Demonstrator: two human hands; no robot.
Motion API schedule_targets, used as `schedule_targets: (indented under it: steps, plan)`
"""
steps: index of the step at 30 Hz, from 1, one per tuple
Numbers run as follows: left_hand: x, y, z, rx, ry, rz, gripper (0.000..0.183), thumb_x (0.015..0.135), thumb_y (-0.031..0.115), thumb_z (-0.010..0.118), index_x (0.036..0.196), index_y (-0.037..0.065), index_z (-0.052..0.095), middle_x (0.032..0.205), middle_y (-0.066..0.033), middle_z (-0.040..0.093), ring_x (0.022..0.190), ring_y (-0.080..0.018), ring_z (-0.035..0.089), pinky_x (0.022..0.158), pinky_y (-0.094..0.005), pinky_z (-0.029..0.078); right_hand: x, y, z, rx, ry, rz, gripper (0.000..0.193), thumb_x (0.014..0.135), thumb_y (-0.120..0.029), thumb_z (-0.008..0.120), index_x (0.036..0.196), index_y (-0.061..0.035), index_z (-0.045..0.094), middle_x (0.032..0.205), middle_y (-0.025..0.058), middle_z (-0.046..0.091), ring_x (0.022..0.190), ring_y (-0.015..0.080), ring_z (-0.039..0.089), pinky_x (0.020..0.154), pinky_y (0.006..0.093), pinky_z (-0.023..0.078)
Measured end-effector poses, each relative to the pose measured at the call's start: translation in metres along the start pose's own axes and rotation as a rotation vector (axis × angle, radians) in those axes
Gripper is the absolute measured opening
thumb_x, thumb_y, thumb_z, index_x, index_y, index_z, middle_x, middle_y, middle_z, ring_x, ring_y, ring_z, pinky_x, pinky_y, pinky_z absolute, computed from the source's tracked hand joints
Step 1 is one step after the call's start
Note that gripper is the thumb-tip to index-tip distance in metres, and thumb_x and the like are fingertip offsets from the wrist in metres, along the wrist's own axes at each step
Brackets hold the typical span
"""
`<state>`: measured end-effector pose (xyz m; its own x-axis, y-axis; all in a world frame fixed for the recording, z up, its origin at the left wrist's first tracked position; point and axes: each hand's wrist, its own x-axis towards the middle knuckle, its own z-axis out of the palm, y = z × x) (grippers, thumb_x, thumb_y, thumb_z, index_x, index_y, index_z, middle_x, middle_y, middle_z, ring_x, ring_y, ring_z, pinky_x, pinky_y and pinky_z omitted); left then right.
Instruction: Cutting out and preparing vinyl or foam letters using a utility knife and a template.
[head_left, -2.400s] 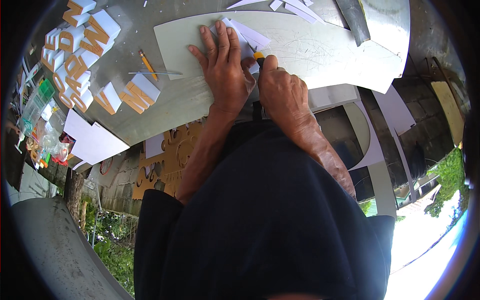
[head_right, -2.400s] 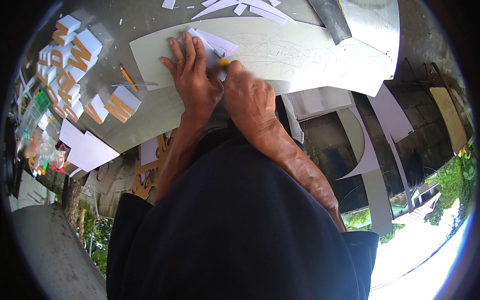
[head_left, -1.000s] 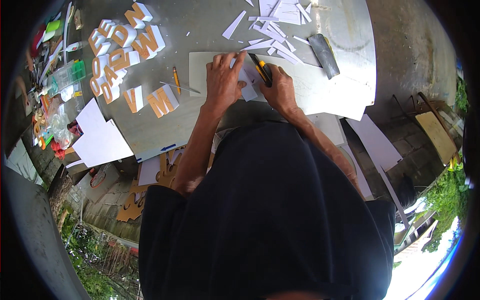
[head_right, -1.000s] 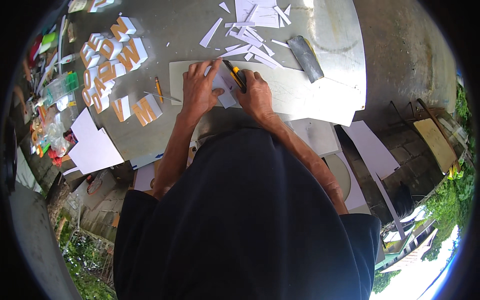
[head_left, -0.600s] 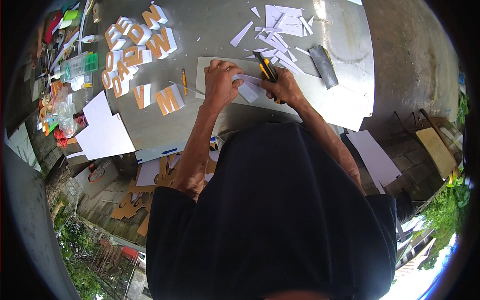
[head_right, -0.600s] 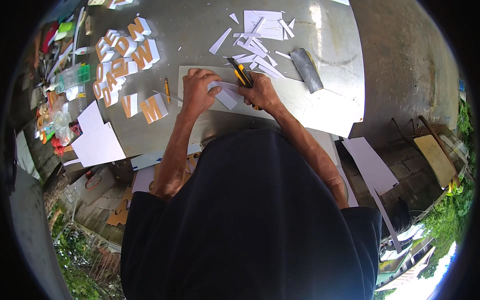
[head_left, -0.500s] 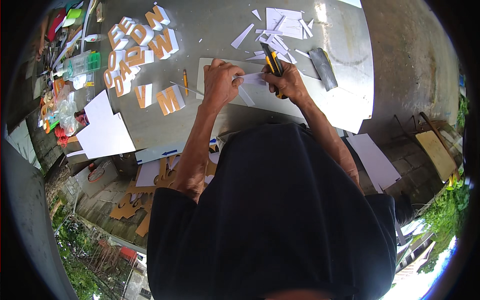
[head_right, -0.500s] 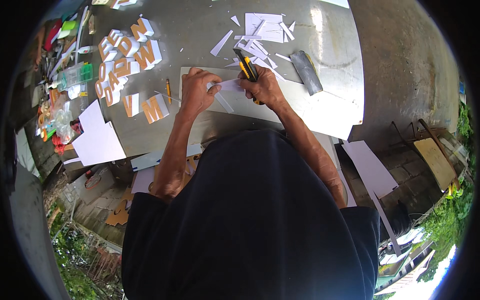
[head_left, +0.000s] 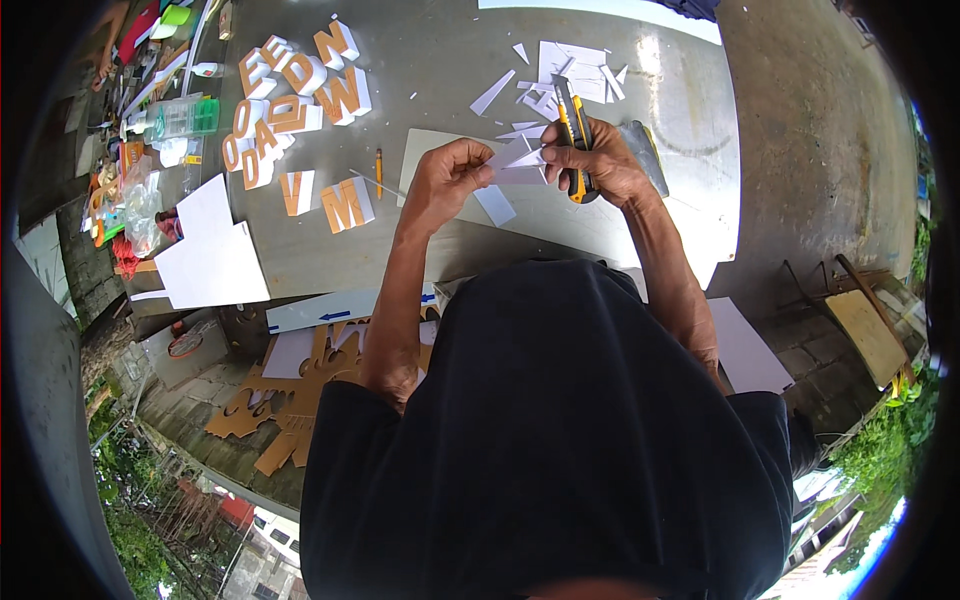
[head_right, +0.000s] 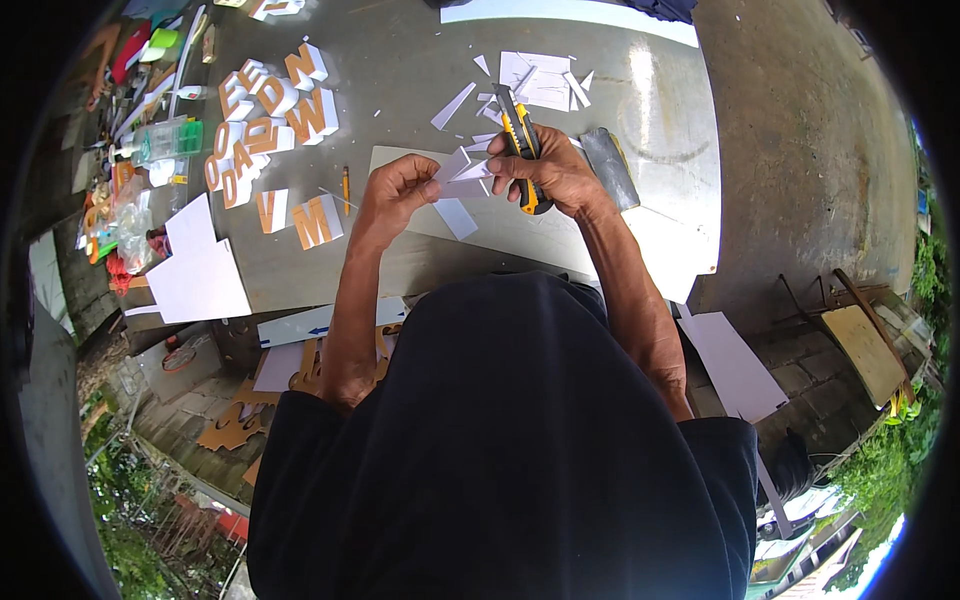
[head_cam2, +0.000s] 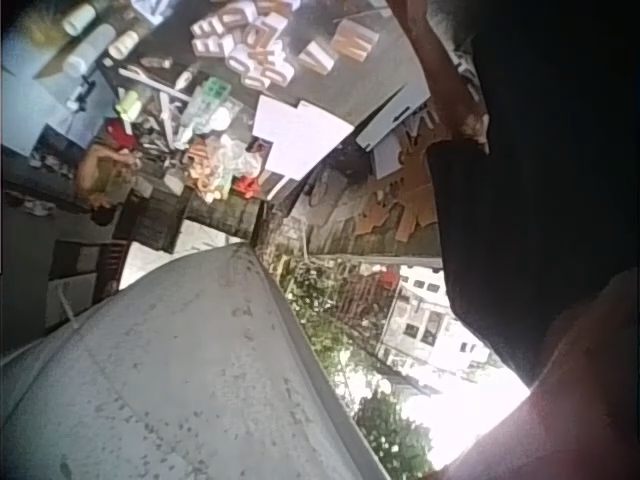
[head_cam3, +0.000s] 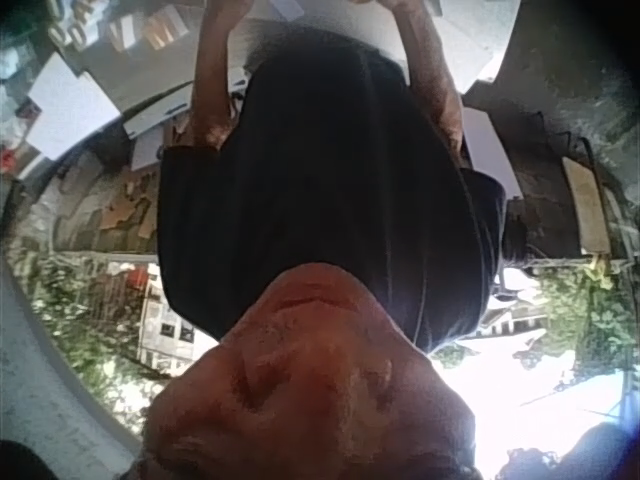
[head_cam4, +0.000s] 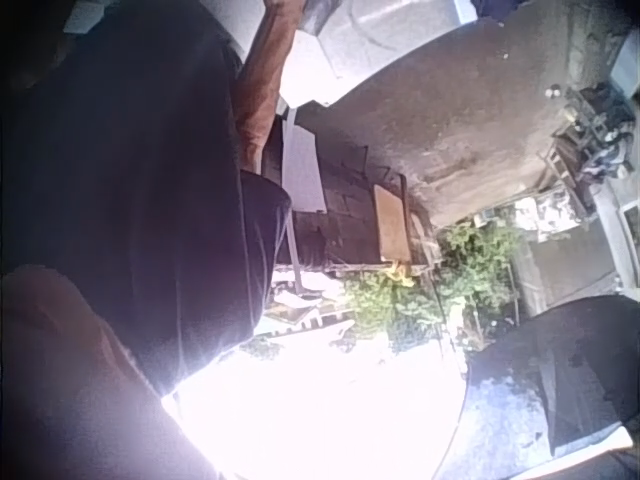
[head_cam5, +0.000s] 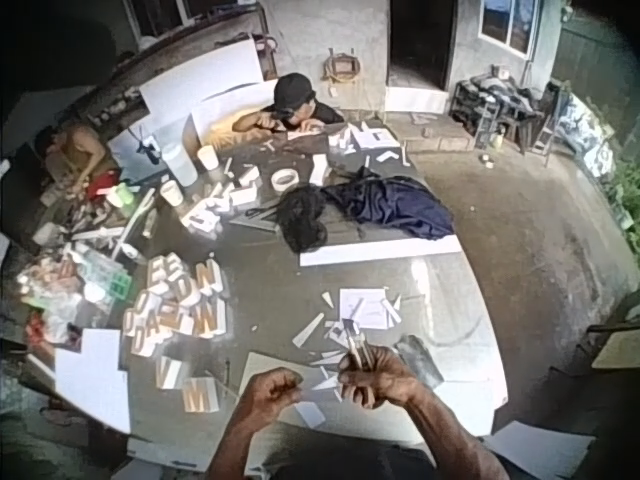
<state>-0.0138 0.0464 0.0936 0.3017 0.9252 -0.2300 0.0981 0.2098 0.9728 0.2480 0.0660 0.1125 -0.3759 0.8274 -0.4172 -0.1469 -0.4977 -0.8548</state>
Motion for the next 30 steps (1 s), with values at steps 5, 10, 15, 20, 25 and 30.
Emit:
schedule_targets:
  steps: [5,10,15,20,25,30]
  plan:
    - [-0.016,0.008,0.006,-0.036,0.014,-0.084,0.016,0.09,-0.001,0.07,0.105,-0.006,0.07,0.091,-0.009,0.073,0.083,-0.0128,0.068,0.079,-0.0275,0.055,0.005,0.009,0.003,-0.042,0.033,-0.054,0.018,0.087,-0.005,0.078,0.101,-0.0021,0.068,0.078,0.0053,0.068,0.061,0.013,0.066,0.054,0.0272,0.055]
    - [-0.041,0.009,0.002,-0.124,0.229,-0.166,0.017,0.09,0.001,0.072,0.106,-0.005,0.071,0.089,-0.0091,0.073,0.077,-0.0132,0.067,0.076,-0.0277,0.055,0.014,-0.01,-0.02,-0.365,0.34,-0.095,0.018,0.085,-0.011,0.074,0.097,0.0002,0.067,0.072,0.0064,0.068,0.057,0.0119,0.064,0.052,0.0266,0.053]
    - [-0.057,0.007,0.006,-0.214,0.467,-0.171,0.019,0.09,0.003,0.075,0.106,-0.006,0.071,0.089,-0.0101,0.074,0.073,-0.015,0.068,0.073,-0.0279,0.057,0.016,0.006,-0.033,-0.74,0.371,-0.021,0.027,0.09,-0.024,0.074,0.101,-0.0009,0.066,0.069,0.0074,0.068,0.049,0.0127,0.06,0.05,0.0306,0.052]
    - [-0.062,0.001,0.009,-0.32,0.528,-0.133,0.019,0.09,0.002,0.076,0.105,-0.007,0.071,0.091,-0.012,0.074,0.076,-0.0174,0.071,0.073,-0.0297,0.061,0.012,0.069,-0.026,-1.095,0.267,-0.31,0.041,0.098,-0.031,0.067,0.123,0.0002,0.058,0.096,0.0248,0.065,0.088,0.0404,0.067,0.078,0.0487,0.054]
    - [-0.067,-0.008,0.013,-0.36,0.548,-0.145,0.019,0.093,0.002,0.072,0.108,-0.008,0.069,0.094,-0.0132,0.074,0.078,-0.0185,0.072,0.074,-0.0305,0.061,-0.005,0.076,0.006,-1.397,0.417,-0.522,0.034,0.095,-0.019,0.067,0.125,-0.0023,0.062,0.113,0.0207,0.06,0.101,0.0403,0.06,0.087,0.0484,0.05]
    - [-0.062,-0.028,0.033,-0.589,0.484,-0.18,0.02,0.098,0.004,0.066,0.114,-0.008,0.066,0.099,-0.0142,0.073,0.079,-0.0191,0.072,0.076,-0.0319,0.061,-0.014,0.048,0.038,-0.352,0.013,-0.124,0.04,0.097,-0.024,0.072,0.127,0.0,0.064,0.096,0.0105,0.073,0.078,0.0175,0.066,0.074,0.0314,0.053]
